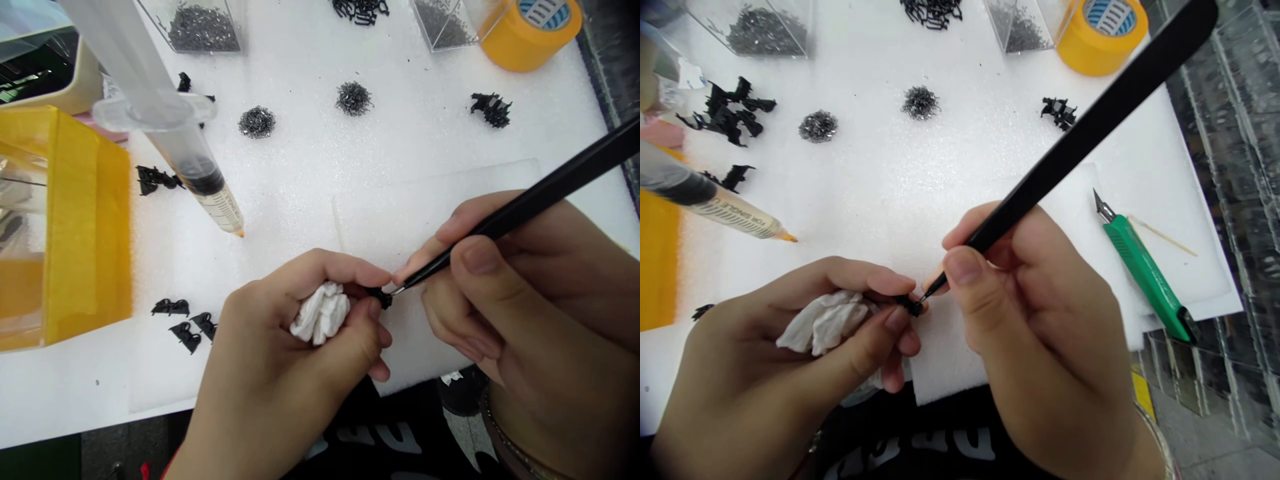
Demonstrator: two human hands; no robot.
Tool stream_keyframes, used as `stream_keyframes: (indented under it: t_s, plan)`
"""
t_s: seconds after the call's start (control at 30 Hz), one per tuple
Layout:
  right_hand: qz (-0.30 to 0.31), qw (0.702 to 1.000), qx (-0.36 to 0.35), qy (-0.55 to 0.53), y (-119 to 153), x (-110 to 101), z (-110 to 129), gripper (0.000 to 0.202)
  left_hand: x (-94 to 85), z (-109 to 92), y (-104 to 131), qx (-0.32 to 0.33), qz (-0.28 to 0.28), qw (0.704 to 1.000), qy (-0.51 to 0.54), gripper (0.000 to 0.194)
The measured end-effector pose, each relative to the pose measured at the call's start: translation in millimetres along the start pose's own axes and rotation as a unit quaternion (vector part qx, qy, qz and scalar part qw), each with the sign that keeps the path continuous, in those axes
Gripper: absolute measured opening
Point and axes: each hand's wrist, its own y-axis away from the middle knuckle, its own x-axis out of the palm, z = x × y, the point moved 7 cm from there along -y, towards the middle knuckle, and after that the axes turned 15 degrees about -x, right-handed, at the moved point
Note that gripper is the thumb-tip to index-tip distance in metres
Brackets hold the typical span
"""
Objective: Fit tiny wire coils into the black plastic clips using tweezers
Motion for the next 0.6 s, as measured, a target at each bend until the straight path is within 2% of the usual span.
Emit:
stream_keyframes:
  t_s: [0.1, 0.2, 0.3, 0.47, 0.6]
  plan:
    - [-0.030, 0.999, 0.009, -0.006, -0.2, -2.8, -1.7, 0.011, -1.2, -2.5, 5.4, 0.002, -0.061, 0.998, -0.003, 0.021]
    - [-0.020, 1.000, 0.010, -0.007, -0.9, -2.7, -2.3, 0.013, 0.4, -2.8, 8.2, -0.003, -0.069, 0.998, -0.006, 0.023]
    - [0.006, 1.000, 0.011, -0.007, -3.5, -0.1, -3.1, 0.019, -2.6, -1.5, 5.3, -0.002, -0.046, 0.999, -0.001, 0.023]
    - [0.049, 0.999, 0.001, -0.011, -11.6, 6.9, -6.0, 0.034, -1.6, -0.4, -3.7, 0.018, 0.044, 0.998, -0.030, 0.026]
    - [0.056, 0.998, 0.006, -0.016, -10.5, 6.8, -6.6, 0.034, -2.5, 1.2, -5.3, 0.023, 0.045, 0.998, -0.031, 0.026]
